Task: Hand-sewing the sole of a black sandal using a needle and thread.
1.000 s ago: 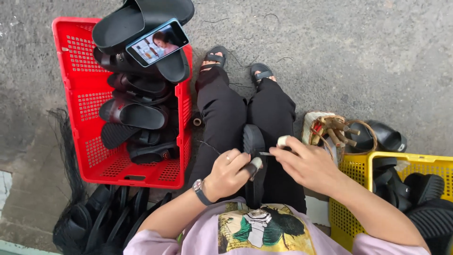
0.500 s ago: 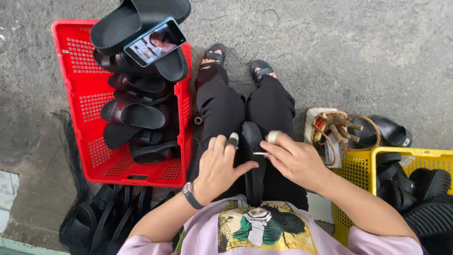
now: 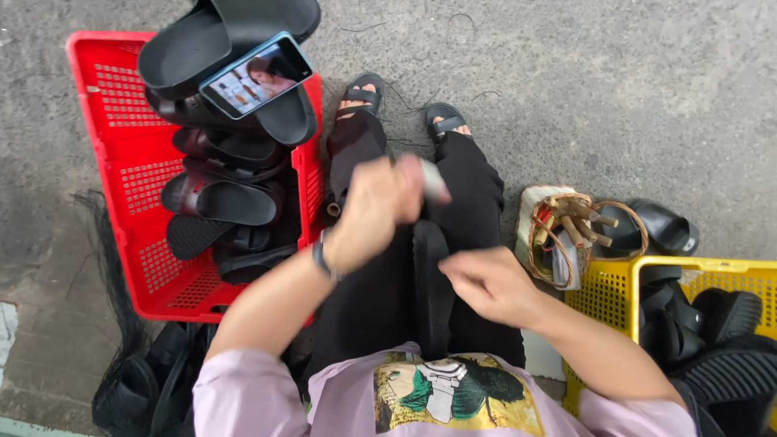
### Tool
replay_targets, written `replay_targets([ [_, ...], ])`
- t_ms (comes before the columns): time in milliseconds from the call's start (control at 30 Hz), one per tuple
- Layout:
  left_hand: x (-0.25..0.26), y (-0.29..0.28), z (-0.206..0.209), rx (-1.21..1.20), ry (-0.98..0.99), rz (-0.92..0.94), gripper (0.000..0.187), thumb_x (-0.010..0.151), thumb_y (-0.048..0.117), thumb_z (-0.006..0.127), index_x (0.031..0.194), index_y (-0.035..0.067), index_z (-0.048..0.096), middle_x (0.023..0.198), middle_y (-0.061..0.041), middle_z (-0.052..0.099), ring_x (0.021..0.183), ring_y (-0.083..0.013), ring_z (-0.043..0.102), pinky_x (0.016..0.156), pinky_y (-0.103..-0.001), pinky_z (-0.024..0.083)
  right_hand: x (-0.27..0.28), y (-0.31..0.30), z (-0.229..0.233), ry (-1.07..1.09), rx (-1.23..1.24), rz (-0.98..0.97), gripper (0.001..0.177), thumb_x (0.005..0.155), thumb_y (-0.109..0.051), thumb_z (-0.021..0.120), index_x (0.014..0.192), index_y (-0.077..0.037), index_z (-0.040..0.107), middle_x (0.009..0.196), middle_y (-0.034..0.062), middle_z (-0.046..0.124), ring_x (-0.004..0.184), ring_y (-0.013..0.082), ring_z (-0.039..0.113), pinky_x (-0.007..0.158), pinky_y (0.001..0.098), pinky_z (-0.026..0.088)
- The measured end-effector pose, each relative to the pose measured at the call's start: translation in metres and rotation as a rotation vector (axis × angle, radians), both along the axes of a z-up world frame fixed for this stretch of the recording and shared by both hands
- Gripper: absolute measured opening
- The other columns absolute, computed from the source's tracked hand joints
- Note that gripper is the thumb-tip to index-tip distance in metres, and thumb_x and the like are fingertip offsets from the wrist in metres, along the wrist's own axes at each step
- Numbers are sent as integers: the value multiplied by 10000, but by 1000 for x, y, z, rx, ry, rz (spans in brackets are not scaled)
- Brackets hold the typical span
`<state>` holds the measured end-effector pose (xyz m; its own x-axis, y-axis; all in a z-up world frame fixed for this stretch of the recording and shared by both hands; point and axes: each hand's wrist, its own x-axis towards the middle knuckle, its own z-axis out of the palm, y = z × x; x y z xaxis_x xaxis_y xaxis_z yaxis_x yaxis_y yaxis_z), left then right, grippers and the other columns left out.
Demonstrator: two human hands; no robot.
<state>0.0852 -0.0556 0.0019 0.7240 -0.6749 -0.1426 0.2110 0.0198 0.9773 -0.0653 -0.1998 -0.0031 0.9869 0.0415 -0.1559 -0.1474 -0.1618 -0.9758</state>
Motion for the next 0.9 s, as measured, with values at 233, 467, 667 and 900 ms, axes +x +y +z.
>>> replay_targets([
  [233, 16, 14, -31, -179, 655, 325, 446, 991, 262, 493, 741, -87, 615, 525, 45, 237, 386, -43, 278, 334, -180, 263, 1, -4, -1, -28, -79, 7, 155, 762, 27, 547, 733, -84, 652, 455, 30, 485, 367, 174, 484, 359, 283, 401],
  [467, -17, 114, -22, 914, -347, -76, 230, 873, 272, 653, 859, 43, 668, 616, -77, 595, 590, -225, 596, 543, -341, 487, -29, -22, 9, -99, -632, 183, 224, 912, -256, 530, 1078, -131, 613, 871, 61, 615, 633, 278, 666, 548, 360, 542],
  [667, -60, 102, -10, 798, -982, -11, 328, 730, -38, 536, 1040, -74, 639, 1082, -246, 546, 1103, -432, 517, 1005, -451, 408, -37, -13, 14, -349, -971, 276, 304, 921, -157, 496, 1201, -164, 614, 835, 44, 535, 546, 165, 598, 522, 271, 531],
  [900, -94, 72, -9, 314, -636, -6, 407, 782, 151, 789, 1037, -96, 591, 1176, -242, 556, 1114, -401, 587, 931, -462, 501, -34, -10, 9, -447, -1055, 319, 407, 887, -137, 487, 1274, -231, 573, 863, 32, 524, 554, 161, 576, 540, 271, 521],
])
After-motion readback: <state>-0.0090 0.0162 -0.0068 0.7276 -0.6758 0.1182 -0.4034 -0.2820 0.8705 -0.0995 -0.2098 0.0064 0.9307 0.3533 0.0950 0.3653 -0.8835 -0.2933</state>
